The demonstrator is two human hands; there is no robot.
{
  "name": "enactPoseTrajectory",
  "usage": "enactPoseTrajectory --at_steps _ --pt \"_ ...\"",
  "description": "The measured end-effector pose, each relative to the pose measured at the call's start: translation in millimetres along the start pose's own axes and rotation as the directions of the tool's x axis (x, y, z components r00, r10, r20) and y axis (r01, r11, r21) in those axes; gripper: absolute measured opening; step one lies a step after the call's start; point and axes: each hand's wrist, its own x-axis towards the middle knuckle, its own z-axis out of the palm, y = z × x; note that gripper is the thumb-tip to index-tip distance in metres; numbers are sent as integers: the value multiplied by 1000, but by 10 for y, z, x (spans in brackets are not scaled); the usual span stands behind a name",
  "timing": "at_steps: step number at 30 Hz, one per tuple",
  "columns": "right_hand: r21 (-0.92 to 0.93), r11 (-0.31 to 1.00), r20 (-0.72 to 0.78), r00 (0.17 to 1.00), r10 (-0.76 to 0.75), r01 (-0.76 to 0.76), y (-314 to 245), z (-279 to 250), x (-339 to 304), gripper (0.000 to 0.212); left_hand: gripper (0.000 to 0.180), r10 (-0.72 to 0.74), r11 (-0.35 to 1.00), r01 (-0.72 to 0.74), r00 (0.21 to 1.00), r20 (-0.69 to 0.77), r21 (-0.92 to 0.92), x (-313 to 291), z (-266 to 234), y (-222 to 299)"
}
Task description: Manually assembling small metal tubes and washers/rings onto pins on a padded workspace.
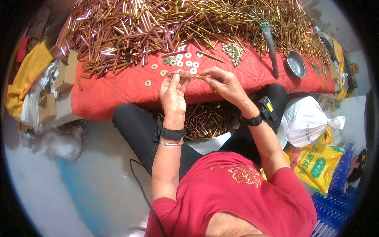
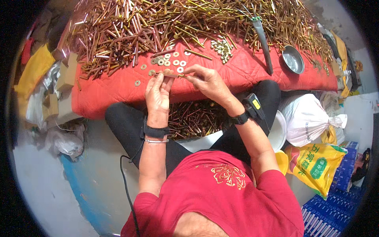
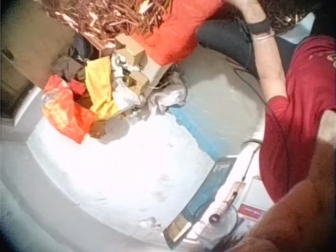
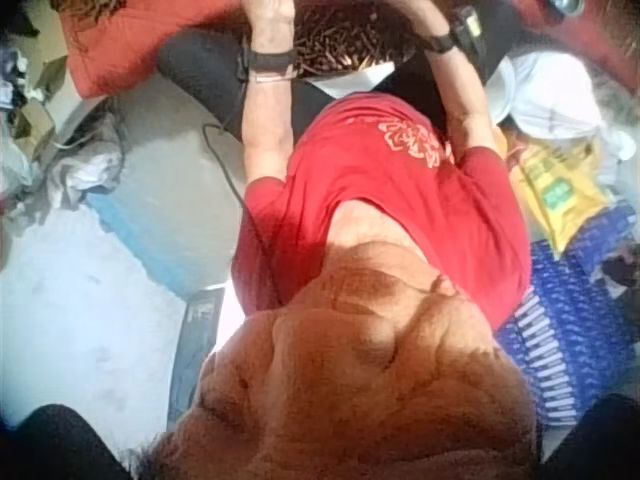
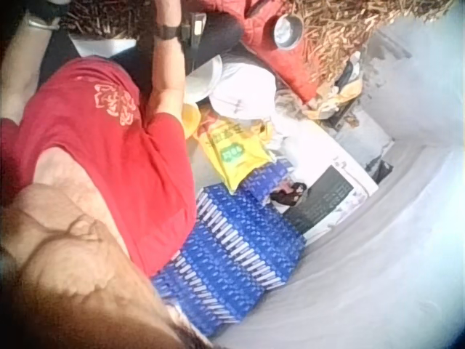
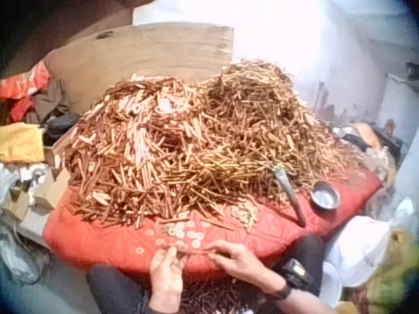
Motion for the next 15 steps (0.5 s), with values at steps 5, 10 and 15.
enactPoseTrajectory --at_steps 5,10,15 --pt "-90 993 -11 997 -73 72 75 -11 -36 14 9 3 1000 -3 999 37 5 -17 3 -34" --pt "-404 873 -72 942 -329 274 41 14 -24 13 10 -41 998 37 997 73 60 -80 88 -119" --pt "-508 744 -357 680 -640 434 -92 376 140 17 9 -173 982 169 984 39 88 -264 167 -270"
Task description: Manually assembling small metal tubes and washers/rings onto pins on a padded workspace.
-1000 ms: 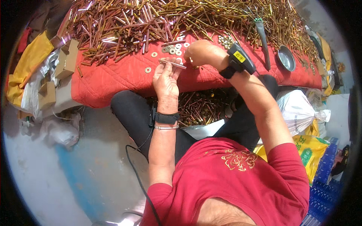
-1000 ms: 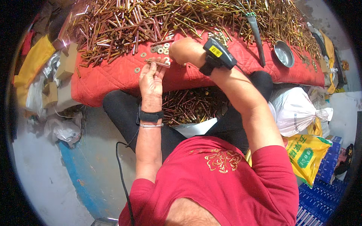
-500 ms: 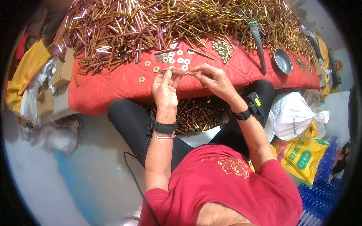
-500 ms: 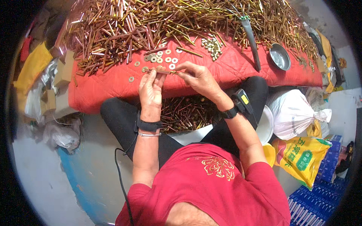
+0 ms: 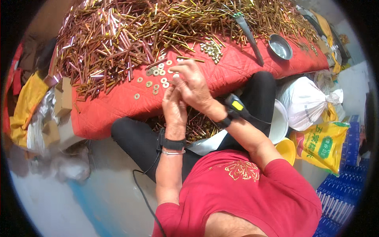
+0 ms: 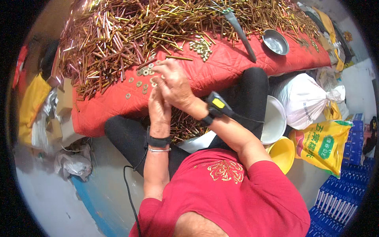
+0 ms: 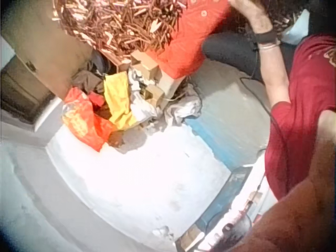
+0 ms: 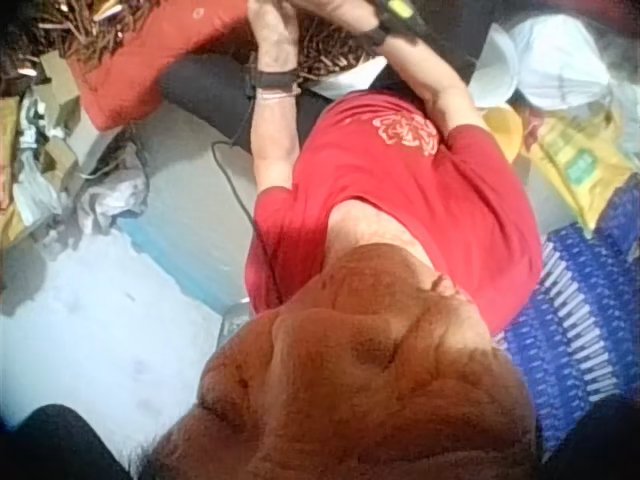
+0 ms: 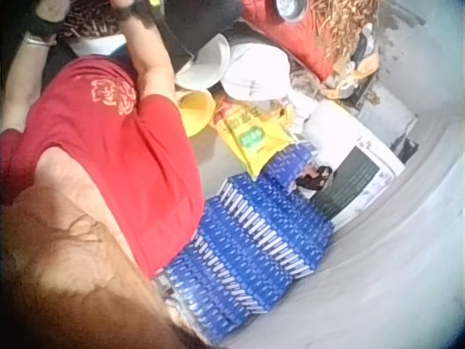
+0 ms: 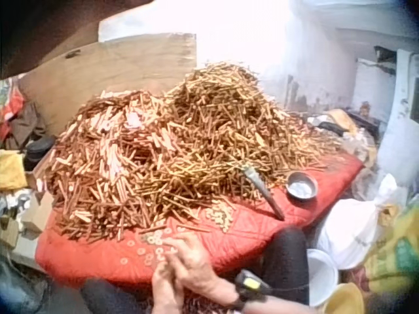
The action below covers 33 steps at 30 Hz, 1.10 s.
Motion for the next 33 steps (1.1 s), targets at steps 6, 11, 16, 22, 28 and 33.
enactPoseTrajectory --at_steps 6,11,16,22,28,33 --pt "34 970 87 968 237 -241 523 -298 45 9 20 -6 1000 5 993 -116 -10 3 -43 51" --pt "-498 846 153 941 302 -190 1116 -757 -49 12 18 -118 980 112 993 -23 -167 128 -236 114" --pt "-611 785 207 938 279 -98 1284 -652 -82 13 21 -96 995 97 994 -41 12 63 -142 119" --pt "-288 957 227 969 101 -32 1054 -608 -27 7 13 -56 996 58 998 -29 75 28 -98 119" --pt "448 592 477 739 475 -670 455 -420 -29 8 9 -91 980 75 992 81 185 -72 -15 146" --pt "463 573 581 720 379 -676 422 -446 -30 9 8 -96 970 71 990 101 231 -106 -17 205"
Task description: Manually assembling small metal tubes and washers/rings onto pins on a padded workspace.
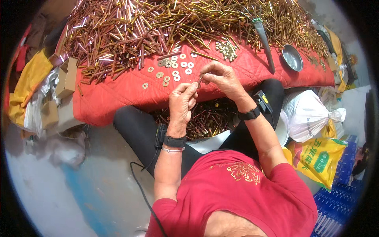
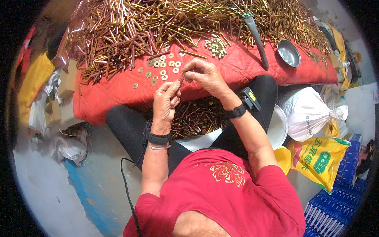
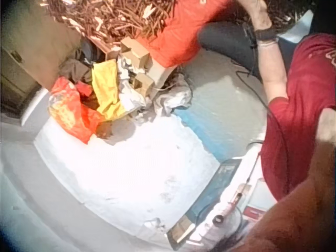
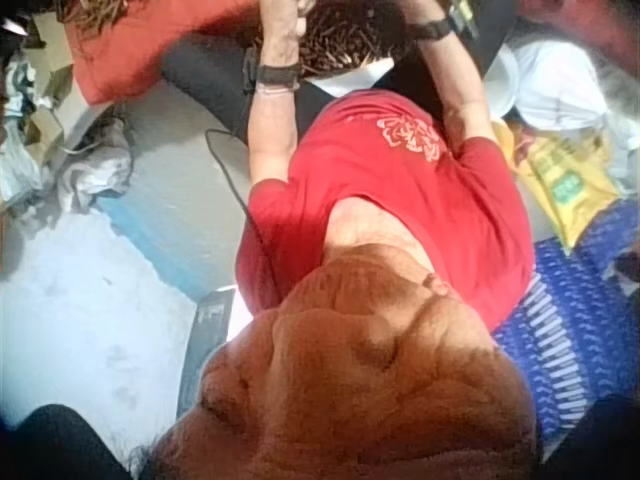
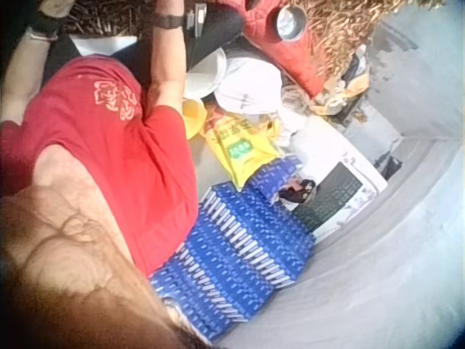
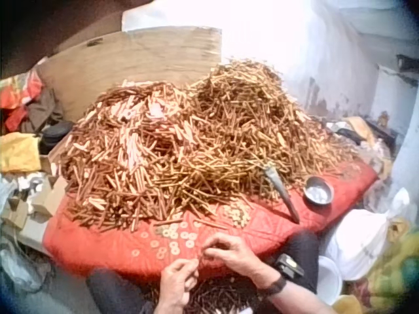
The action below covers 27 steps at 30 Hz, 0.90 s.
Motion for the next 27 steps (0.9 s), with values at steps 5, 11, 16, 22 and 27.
enactPoseTrajectory --at_steps 5,11,16,22,27 --pt "-211 966 121 985 -125 148 -108 -50 6 9 12 -290 948 305 946 147 -88 -16 -14 202" --pt "-585 756 302 944 -135 295 -309 -43 6 7 16 -180 975 159 975 129 154 1 -112 186" --pt "-410 845 316 922 -223 344 -369 -48 -44 7 14 -370 895 429 867 333 -123 15 -125 202" --pt "-530 810 244 960 -137 251 -294 -104 -66 7 16 -75 928 59 997 30 367 -37 99 151" --pt "-436 885 246 967 -60 166 -364 -92 -102 5 16 -176 967 138 970 167 215 -33 5 238"
